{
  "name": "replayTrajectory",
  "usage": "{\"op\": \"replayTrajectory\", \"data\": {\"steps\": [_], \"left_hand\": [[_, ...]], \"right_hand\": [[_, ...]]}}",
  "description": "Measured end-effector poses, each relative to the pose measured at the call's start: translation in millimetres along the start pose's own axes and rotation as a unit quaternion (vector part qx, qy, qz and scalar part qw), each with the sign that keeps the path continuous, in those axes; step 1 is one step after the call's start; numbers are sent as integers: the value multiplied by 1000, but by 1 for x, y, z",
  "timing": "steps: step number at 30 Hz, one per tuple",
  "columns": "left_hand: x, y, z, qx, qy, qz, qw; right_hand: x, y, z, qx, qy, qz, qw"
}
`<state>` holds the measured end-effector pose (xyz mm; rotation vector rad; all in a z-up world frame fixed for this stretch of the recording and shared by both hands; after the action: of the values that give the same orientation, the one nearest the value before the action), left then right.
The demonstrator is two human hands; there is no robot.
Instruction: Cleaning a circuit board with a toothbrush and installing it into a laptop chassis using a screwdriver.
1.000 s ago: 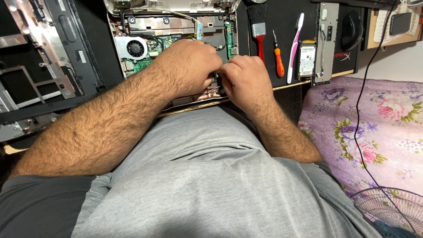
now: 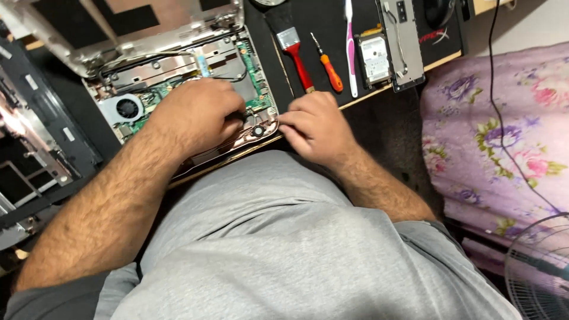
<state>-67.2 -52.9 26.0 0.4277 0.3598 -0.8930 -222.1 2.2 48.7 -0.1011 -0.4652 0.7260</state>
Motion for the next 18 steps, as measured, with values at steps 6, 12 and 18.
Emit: {"op": "replayTrajectory", "data": {"steps": [6, 12, 18], "left_hand": [[-32, 25, 23, -14, -25, 11, 1000], [-45, 80, -5, -57, 152, 1, 987], [-38, 128, -27, -184, 286, 99, 935]], "right_hand": [[-49, 41, 15, -46, 3, -5, 999], [-151, 75, 111, -159, 82, -306, 935], [-215, 89, 113, 13, 62, -472, 879]]}}
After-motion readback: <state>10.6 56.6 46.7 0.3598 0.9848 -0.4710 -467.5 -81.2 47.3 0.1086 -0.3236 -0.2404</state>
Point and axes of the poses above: each hand's wrist, its own y-axis away from the middle knuckle, its own z-axis out of the back of the hand, x = y × z, the point moved 9 cm from there along -y, towards the middle knuckle, and after that the axes turned 8 degrees about x, right-handed, at the moved point
